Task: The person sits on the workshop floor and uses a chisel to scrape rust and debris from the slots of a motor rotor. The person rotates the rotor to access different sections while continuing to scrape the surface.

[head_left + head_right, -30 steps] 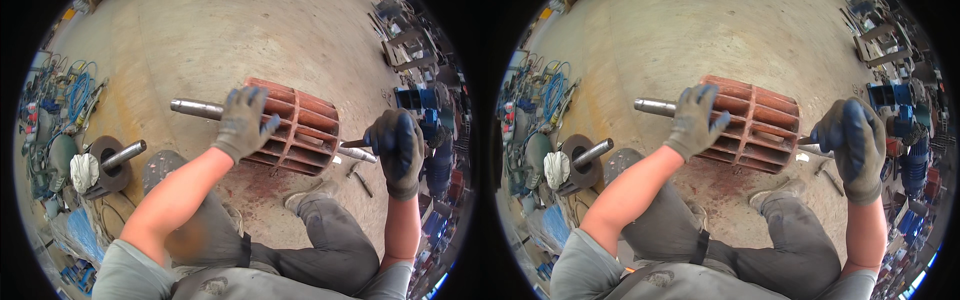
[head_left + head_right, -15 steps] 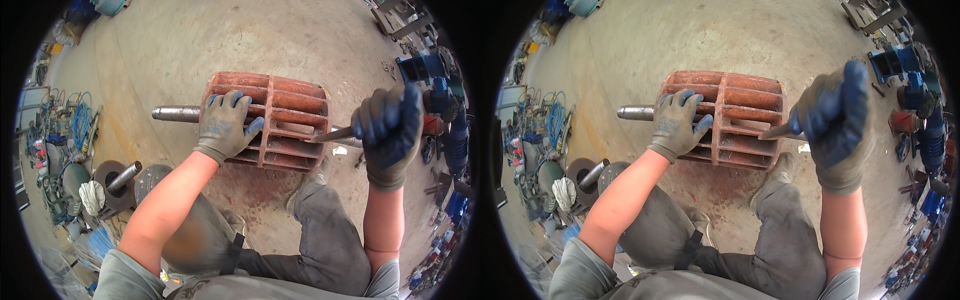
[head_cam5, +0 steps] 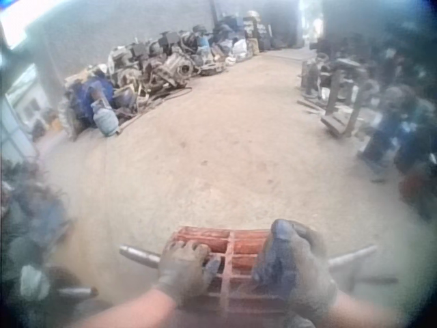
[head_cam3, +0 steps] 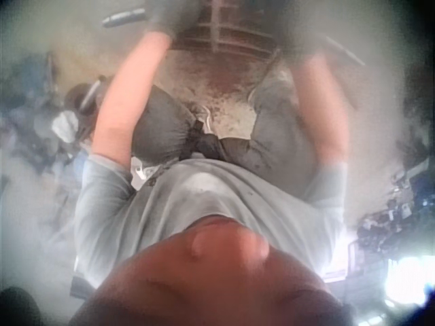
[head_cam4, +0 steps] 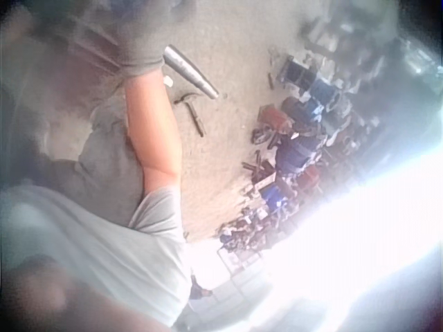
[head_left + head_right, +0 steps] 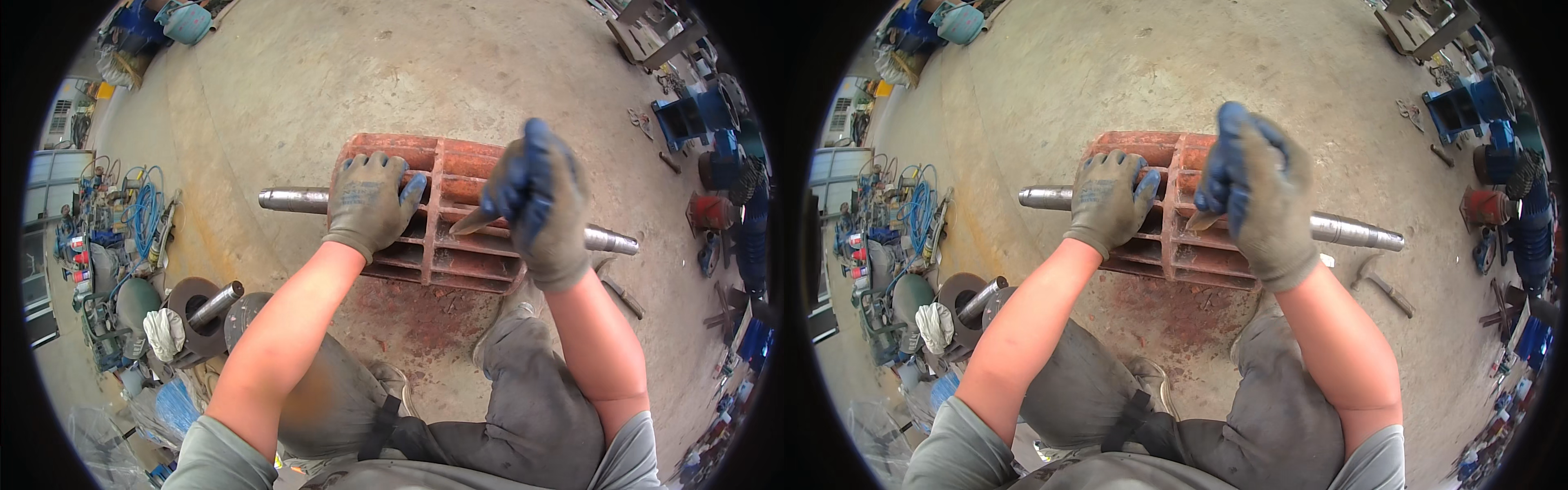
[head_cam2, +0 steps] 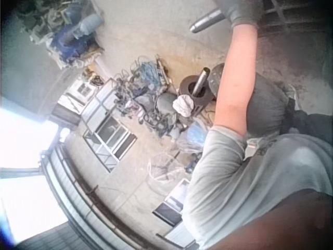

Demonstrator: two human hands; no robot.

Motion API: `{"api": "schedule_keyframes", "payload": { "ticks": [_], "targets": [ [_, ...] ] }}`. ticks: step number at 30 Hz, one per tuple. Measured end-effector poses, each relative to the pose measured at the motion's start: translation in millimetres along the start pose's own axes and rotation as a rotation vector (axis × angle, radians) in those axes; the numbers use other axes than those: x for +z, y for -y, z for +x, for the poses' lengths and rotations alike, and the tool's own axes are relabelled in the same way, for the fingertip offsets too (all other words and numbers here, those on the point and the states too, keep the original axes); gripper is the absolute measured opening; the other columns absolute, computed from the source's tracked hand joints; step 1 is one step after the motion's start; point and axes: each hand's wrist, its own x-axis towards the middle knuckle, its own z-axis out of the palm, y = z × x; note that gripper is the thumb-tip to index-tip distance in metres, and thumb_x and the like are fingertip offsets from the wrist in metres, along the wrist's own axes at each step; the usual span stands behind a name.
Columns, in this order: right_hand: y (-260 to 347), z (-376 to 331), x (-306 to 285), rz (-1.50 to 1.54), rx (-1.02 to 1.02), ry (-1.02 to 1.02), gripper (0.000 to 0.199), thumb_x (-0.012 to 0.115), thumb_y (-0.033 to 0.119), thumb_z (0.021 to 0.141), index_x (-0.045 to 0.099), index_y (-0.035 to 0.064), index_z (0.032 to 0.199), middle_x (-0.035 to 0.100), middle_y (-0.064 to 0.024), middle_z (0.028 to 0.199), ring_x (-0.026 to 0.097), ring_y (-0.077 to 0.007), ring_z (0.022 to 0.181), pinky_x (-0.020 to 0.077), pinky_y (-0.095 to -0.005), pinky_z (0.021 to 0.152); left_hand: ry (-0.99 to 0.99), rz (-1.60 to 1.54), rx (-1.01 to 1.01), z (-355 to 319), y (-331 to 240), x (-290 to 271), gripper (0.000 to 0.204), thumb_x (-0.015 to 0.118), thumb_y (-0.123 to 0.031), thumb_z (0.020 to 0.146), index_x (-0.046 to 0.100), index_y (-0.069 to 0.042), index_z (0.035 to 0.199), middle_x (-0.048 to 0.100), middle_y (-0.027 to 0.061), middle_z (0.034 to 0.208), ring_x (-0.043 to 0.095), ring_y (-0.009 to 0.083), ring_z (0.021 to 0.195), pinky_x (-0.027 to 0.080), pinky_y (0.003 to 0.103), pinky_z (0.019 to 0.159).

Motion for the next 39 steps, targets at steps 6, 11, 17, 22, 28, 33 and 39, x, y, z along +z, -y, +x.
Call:
{"api": "schedule_keyframes", "payload": {
  "ticks": [6,11,17,22,28,33,39],
  "targets": [
    [-10.4,-4.8,-2.9,-0.220,0.076,0.068,0.044,0.066,0.033,0.114,0.062,0.0062,0.080,0.061,-0.0048,0.066,0.057,-0.0128,0.056,0.0467,-0.0299,0.052,0.018,-0.016,-0.021,1.1,-0.5,-2.5,0.044,0.061,-0.052,0.111,0.075,-0.010,0.113,0.074,0.0156,0.116,0.068,0.0381,0.114,0.050,0.052,0.107],
    [-17.5,-5.7,-13.1,0.082,-0.065,0.055,0.047,0.059,0.034,0.117,0.058,0.0073,0.079,0.057,-0.0044,0.064,0.055,-0.0137,0.054,0.0462,-0.0313,0.053,0.031,-0.032,-0.039,0.1,-2.2,-3.4,0.043,0.063,-0.052,0.110,0.075,-0.011,0.111,0.074,0.0157,0.114,0.068,0.0379,0.113,0.050,0.053,0.107],
    [-14.8,-4.8,-1.9,-0.138,-0.014,0.039,0.038,0.072,0.030,0.112,0.062,0.0076,0.083,0.057,0.0000,0.066,0.051,-0.0095,0.054,0.0453,-0.0277,0.054,-0.025,-0.027,-0.017,-1.6,1.1,-0.7,0.041,0.064,-0.050,0.110,0.075,-0.010,0.109,0.074,0.0160,0.112,0.069,0.0379,0.109,0.049,0.052,0.105],
    [-12.8,-3.3,-6.9,-0.174,-0.095,-0.011,0.046,0.067,0.040,0.114,0.064,0.0078,0.082,0.057,-0.0001,0.061,0.057,-0.0106,0.054,0.0444,-0.0279,0.052,-0.019,-0.052,-0.009,-6.3,-0.7,0.1,0.040,0.064,-0.049,0.110,0.074,-0.010,0.108,0.073,0.0155,0.111,0.068,0.0377,0.108,0.049,0.052,0.105],
    [-28.2,-8.8,-10.2,-0.164,0.021,0.036,0.031,0.070,0.027,0.113,0.071,0.0036,0.093,0.065,0.0002,0.073,0.058,-0.0089,0.063,0.0482,-0.0263,0.056,-0.042,-0.064,0.003,-6.8,1.6,2.6,0.040,0.065,-0.050,0.109,0.074,-0.010,0.107,0.073,0.0156,0.110,0.068,0.0372,0.108,0.049,0.053,0.105],
    [-5.7,0.4,9.3,-0.081,-0.035,-0.005,0.036,0.072,0.030,0.113,0.066,0.0089,0.085,0.059,0.0018,0.067,0.052,-0.0080,0.054,0.0436,-0.0283,0.049,-0.086,-0.054,0.011,-8.5,-0.3,2.6,0.039,0.066,-0.049,0.109,0.074,-0.011,0.109,0.073,0.0150,0.110,0.068,0.0369,0.108,0.048,0.053,0.106],
    [3.7,4.8,18.0,-0.216,0.052,-0.123,0.041,0.073,0.037,0.113,0.063,0.0121,0.082,0.056,0.0031,0.065,0.052,-0.0069,0.053,0.0442,-0.0274,0.049,-0.015,-0.048,-0.014,-11.0,-2.3,-0.5,0.033,0.068,-0.041,0.107,0.074,-0.010,0.117,0.073,0.0129,0.112,0.066,0.0386,0.111,0.047,0.053,0.106]
  ]
}}
